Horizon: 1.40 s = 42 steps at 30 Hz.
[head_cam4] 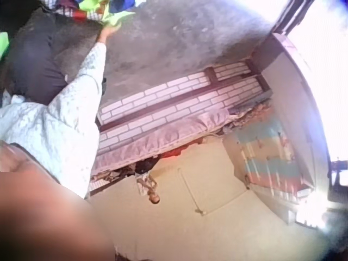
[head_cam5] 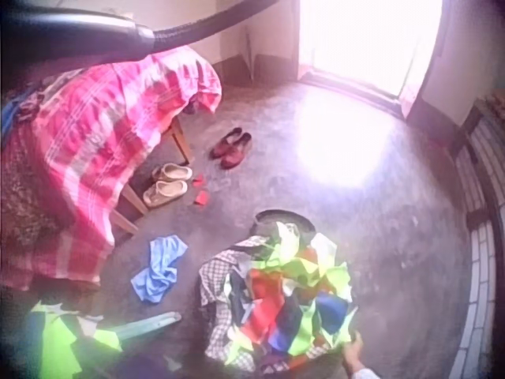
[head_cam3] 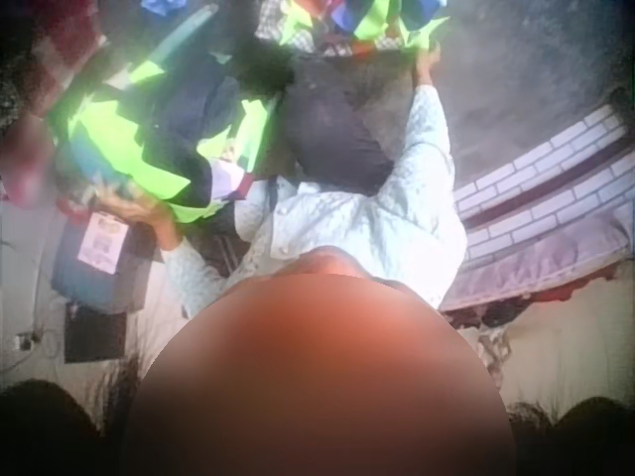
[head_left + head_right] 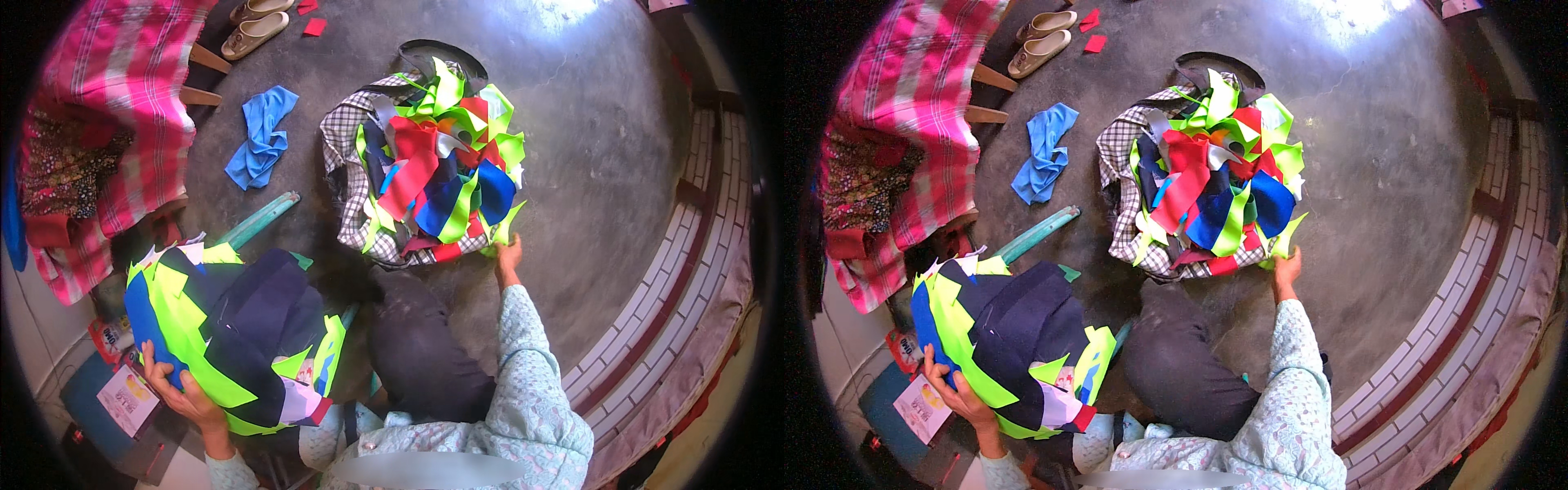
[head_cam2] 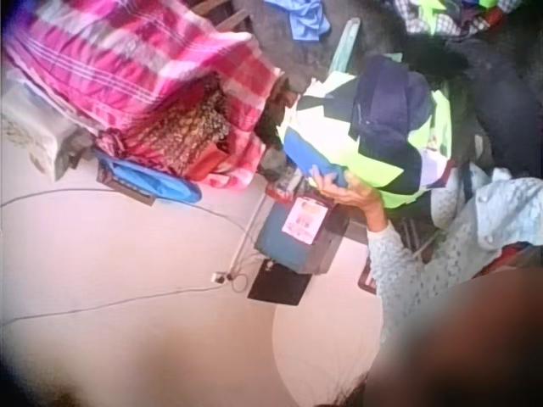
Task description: The person sits on the floor and sorts through a pile of colorful fabric pieces. They pick up individual pieces, fold them, and place them into a growing stack on their lap.
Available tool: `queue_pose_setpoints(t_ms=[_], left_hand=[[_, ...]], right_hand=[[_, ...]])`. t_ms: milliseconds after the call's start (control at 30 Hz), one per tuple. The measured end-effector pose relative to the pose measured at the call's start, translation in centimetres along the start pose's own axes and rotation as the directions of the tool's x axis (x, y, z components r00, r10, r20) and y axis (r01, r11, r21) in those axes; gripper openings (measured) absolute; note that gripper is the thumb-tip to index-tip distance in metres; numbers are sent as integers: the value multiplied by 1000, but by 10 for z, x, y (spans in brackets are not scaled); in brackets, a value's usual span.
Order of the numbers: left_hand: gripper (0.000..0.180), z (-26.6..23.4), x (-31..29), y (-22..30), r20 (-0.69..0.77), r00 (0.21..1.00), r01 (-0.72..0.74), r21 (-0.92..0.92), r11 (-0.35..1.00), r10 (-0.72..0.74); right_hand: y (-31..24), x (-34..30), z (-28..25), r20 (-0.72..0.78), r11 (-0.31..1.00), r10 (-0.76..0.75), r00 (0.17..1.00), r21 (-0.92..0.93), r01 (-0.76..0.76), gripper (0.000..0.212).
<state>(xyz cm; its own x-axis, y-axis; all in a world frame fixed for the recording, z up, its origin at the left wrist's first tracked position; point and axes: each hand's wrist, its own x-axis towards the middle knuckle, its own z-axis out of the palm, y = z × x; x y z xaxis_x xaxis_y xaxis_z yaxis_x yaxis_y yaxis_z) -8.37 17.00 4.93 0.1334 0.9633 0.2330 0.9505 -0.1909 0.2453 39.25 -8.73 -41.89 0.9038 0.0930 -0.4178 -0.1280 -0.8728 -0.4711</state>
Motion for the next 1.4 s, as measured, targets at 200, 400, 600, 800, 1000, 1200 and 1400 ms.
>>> queue_pose_setpoints(t_ms=[200, 400, 600, 800, 1000, 1200, 1400], left_hand=[[18, 2, -2, 3, -5, 1000, 10, -6, 1000, -10], [19, -1, -1, 1, 21, 1000, 11, -5, 1000, -11], [19, -2, 2, 7, 38, 999, 5, -21, 1000, -5], [19, -1, 2, 1, 34, 999, -18, -47, 999, 19], [20, 0, 2, 2, 2, 998, -57, -18, 998, 57], [24, -3, 3, 3, -28, 997, -77, -4, 997, 77], [24, -5, 2, -1, -69, 992, -108, 29, 994, 110]], right_hand=[[-138, -9, -46, 207, 827, -420, 884, 489, 279, 15], [-252, -30, -35, 250, 786, -597, 762, 371, 494, 54], [-263, 62, 42, 173, 835, -467, 867, -236, 497, 108], [-265, 86, 97, 165, 763, -637, 753, -3, 647, 56], [-267, -53, 55, 378, 416, -806, 456, -186, 890, 39], [-230, -98, 12, 303, 330, -898, 319, -16, 944, 45], [-254, -93, -39, 70, 607, -774, 629, 361, 707, 51]])
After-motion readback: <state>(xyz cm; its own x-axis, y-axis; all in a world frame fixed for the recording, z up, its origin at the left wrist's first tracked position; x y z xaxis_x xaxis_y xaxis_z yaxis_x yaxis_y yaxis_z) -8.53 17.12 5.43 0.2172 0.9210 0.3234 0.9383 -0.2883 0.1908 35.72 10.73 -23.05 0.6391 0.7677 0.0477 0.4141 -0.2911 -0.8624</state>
